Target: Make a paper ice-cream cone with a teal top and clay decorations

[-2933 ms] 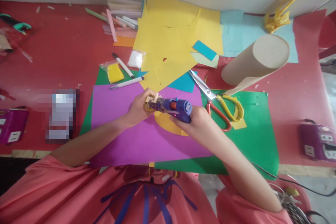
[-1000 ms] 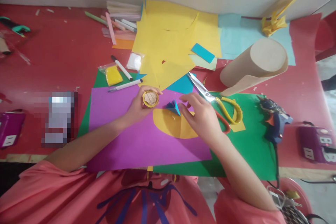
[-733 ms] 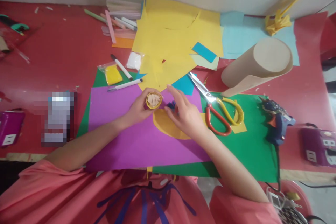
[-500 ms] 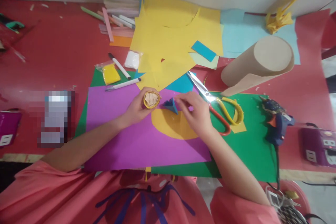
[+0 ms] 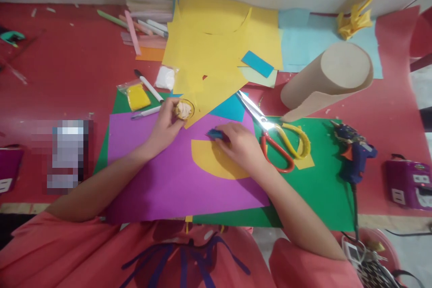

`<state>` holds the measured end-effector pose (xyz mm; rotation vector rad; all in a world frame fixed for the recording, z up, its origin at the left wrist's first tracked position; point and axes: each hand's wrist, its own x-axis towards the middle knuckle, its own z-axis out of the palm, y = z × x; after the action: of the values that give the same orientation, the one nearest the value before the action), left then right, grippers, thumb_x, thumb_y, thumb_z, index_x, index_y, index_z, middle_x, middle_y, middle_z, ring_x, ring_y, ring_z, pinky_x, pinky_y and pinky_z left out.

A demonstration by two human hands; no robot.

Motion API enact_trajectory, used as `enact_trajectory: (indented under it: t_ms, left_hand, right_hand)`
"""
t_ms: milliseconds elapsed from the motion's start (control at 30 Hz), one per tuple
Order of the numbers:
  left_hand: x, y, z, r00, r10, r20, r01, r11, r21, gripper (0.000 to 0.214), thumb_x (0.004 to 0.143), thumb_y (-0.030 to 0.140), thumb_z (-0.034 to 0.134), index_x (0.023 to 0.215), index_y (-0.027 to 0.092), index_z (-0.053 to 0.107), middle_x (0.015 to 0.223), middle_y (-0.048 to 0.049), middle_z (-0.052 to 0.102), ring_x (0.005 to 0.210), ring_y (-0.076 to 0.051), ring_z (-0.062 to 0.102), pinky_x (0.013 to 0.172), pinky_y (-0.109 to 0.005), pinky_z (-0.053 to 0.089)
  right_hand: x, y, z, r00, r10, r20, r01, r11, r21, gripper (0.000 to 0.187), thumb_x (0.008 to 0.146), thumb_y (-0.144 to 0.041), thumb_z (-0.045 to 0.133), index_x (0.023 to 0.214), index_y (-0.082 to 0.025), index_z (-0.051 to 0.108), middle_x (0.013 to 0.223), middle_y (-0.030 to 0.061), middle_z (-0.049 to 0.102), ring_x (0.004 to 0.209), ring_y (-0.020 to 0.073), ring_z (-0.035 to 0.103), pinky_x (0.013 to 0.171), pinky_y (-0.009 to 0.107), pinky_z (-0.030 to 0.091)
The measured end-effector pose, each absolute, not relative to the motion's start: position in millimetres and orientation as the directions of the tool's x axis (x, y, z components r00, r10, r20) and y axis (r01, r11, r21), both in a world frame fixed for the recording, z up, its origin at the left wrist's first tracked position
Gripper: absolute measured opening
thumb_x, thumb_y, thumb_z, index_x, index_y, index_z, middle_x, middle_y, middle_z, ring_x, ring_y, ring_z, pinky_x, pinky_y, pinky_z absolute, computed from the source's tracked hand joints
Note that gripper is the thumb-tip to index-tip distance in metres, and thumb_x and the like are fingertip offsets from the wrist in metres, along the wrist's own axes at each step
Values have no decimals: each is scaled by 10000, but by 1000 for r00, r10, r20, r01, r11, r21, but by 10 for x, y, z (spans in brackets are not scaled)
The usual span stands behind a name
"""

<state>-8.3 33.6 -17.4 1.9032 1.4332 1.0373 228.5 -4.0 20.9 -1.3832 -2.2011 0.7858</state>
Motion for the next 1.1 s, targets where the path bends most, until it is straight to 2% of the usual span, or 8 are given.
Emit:
enact_trajectory:
  t_ms: [267,500,600,700,800,867,933,1100]
  left_hand:
    - [-154,443,-183,127,956,264,794,-258,551,345,771,102,577,1090,230,544,1169,-103,573,1129,-313,507,1003,-511,404]
    - [-122,383,-124,184,950,253,826,-289,484,497,757,50,514,1218,235,516,1258,-111,571,1220,-304,504,1066,-504,407]
    - [-112,345,-50,189,905,381,747,-384,543,560,748,42,485,1283,207,471,1307,-116,546,1283,-280,484,1108,-487,394]
    - [-46,231,90,219,858,464,530,-504,682,356,848,125,487,1193,206,519,1146,-81,614,1083,-197,605,969,-371,506]
    - [79,74,199,333,910,248,333,-359,872,185,880,257,570,1057,204,549,852,2,629,738,-107,629,703,-238,533]
    - [154,-4,211,418,908,40,278,-170,945,274,841,314,650,1059,197,532,754,35,602,638,-84,596,603,-199,500]
    - [195,-41,183,476,876,-81,219,-29,975,267,857,326,640,1056,191,525,722,40,600,605,-71,569,565,-178,472]
    - [183,-30,104,464,882,-81,75,52,996,218,883,320,614,1035,192,525,704,46,569,595,-59,546,529,-155,445]
  right_hand:
    - [2308,-57,259,-213,977,-31,432,66,-899,207,872,-292,641,1047,-192,689,1011,72,732,827,179,672,722,315,539]
    - [2315,-40,182,-210,976,-50,274,10,-962,168,850,-255,630,986,-204,714,929,49,645,781,158,603,719,332,527]
    - [2307,-44,163,-218,973,-74,194,-31,-980,206,853,-254,641,1046,-223,704,950,48,643,832,164,618,738,330,530]
    - [2254,-76,165,-232,967,-105,33,-100,-994,278,835,-278,696,1106,-233,654,946,36,666,833,154,648,727,306,547]
    - [2161,-129,175,-248,957,-150,-93,-178,-980,325,800,-320,756,1073,-217,614,884,25,695,698,125,650,676,290,557]
    - [2103,-160,173,-231,958,-172,-137,-207,-969,343,770,-345,791,1026,-208,608,904,35,705,700,123,659,677,288,567]
    - [2067,-175,160,-207,961,-185,-153,-219,-964,358,739,-375,816,979,-200,617,918,40,704,724,127,668,684,285,571]
    - [2079,-155,134,-188,956,-224,-118,-248,-961,345,764,-467,780,905,-183,643,719,-8,657,598,109,621,602,270,521]
